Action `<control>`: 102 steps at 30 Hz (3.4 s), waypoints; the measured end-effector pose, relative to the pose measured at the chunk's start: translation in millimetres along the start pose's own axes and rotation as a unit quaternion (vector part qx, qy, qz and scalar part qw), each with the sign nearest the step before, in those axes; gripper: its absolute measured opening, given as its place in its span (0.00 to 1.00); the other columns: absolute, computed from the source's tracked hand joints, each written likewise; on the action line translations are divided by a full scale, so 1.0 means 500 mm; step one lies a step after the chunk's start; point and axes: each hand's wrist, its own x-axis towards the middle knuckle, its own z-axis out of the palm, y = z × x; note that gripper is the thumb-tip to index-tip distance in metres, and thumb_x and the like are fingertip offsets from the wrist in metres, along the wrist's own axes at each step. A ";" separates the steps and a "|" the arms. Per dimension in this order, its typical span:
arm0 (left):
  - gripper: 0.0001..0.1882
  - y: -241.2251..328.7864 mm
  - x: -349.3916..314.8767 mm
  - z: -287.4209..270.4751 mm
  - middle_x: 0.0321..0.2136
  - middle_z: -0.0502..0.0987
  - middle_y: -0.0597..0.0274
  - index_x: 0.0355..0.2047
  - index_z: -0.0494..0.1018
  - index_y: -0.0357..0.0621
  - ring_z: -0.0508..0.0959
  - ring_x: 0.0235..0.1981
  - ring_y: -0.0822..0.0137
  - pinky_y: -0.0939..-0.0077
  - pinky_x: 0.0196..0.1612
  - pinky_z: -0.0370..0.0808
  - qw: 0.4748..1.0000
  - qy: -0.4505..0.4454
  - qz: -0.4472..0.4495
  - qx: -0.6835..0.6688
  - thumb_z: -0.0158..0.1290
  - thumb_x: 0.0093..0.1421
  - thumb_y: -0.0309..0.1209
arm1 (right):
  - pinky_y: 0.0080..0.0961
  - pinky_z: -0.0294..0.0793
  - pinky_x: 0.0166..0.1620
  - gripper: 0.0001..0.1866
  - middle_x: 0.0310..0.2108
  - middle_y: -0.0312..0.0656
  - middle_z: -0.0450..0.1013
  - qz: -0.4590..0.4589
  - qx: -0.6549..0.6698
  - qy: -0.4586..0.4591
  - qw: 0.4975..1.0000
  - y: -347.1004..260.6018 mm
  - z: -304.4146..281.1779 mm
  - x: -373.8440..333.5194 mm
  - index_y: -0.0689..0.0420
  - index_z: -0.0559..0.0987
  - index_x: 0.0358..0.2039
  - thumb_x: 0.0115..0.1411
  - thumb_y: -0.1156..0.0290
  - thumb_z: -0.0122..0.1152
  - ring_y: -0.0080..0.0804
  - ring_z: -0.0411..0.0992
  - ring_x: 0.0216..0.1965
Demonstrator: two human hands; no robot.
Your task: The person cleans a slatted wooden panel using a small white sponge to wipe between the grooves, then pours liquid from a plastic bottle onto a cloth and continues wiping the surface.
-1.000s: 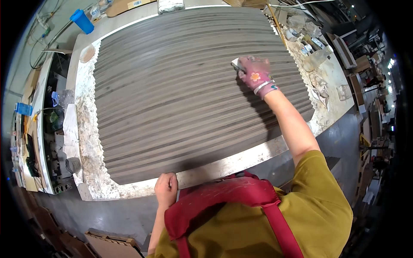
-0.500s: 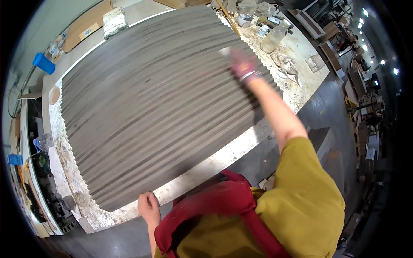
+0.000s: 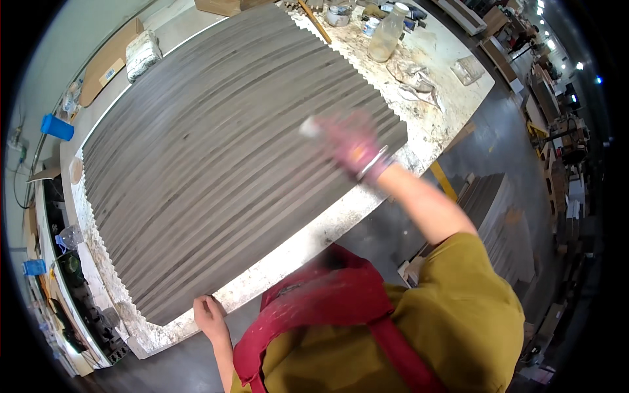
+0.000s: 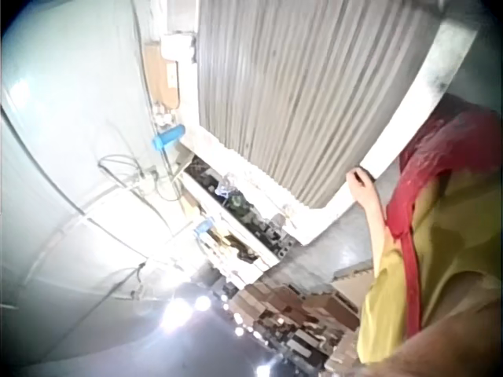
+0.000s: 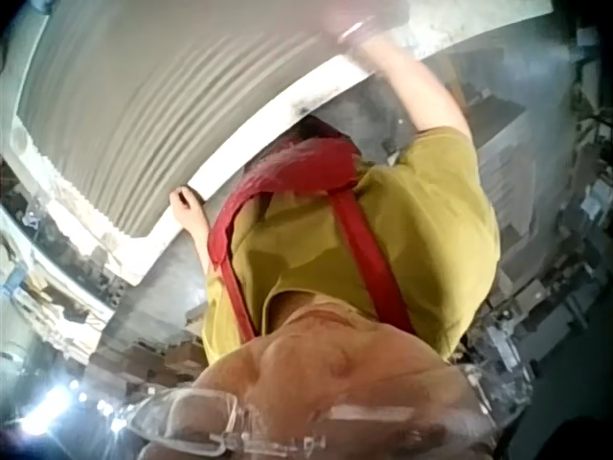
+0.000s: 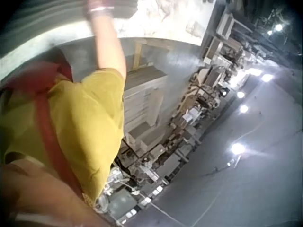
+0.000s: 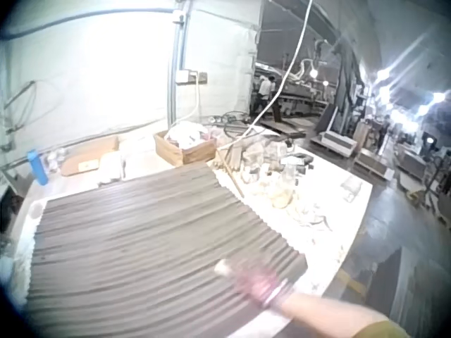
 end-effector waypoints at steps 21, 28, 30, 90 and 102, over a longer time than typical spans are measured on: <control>0.07 0.022 -0.001 0.031 0.21 0.68 0.54 0.28 0.66 0.36 0.67 0.22 0.62 0.70 0.29 0.67 0.998 0.056 0.018 0.018 0.47 0.63 0.26 | 0.44 0.68 0.46 0.15 0.36 0.47 0.75 0.017 0.002 -0.164 0.986 0.040 -0.108 0.054 0.51 0.77 0.38 0.52 0.60 0.57 0.48 0.73 0.40; 0.06 -0.007 -0.002 0.030 0.22 0.68 0.51 0.28 0.67 0.36 0.68 0.23 0.57 0.67 0.30 0.68 0.998 0.057 0.005 0.021 0.48 0.61 0.26 | 0.45 0.71 0.41 0.17 0.35 0.49 0.76 0.175 -0.118 -0.097 0.973 0.352 -0.105 -0.004 0.51 0.77 0.38 0.50 0.57 0.62 0.51 0.74 0.38; 0.05 -0.010 0.003 0.033 0.24 0.69 0.48 0.29 0.68 0.36 0.70 0.25 0.52 0.64 0.31 0.69 0.998 0.049 0.012 0.035 0.49 0.60 0.26 | 0.43 0.71 0.45 0.24 0.41 0.48 0.75 0.202 -0.057 -0.038 0.977 0.357 -0.092 -0.039 0.46 0.74 0.52 0.53 0.58 0.60 0.50 0.74 0.42; 0.04 -0.236 0.070 -0.240 0.25 0.71 0.56 0.32 0.74 0.41 0.71 0.28 0.52 0.63 0.32 0.68 0.981 -0.029 0.187 -0.034 0.53 0.55 0.22 | 0.45 0.61 0.56 0.22 0.35 0.38 0.71 -0.358 0.186 -0.120 0.907 -0.795 -0.014 0.034 0.49 0.73 0.47 0.48 0.68 0.60 0.37 0.70 0.42; 0.05 -0.225 0.077 -0.254 0.26 0.74 0.58 0.34 0.75 0.42 0.72 0.28 0.54 0.63 0.31 0.70 0.980 -0.059 0.191 0.006 0.53 0.56 0.25 | 0.44 0.61 0.54 0.23 0.42 0.43 0.73 -0.221 0.125 -0.098 0.962 -0.677 -0.070 0.104 0.52 0.72 0.50 0.53 0.63 0.61 0.42 0.70 0.45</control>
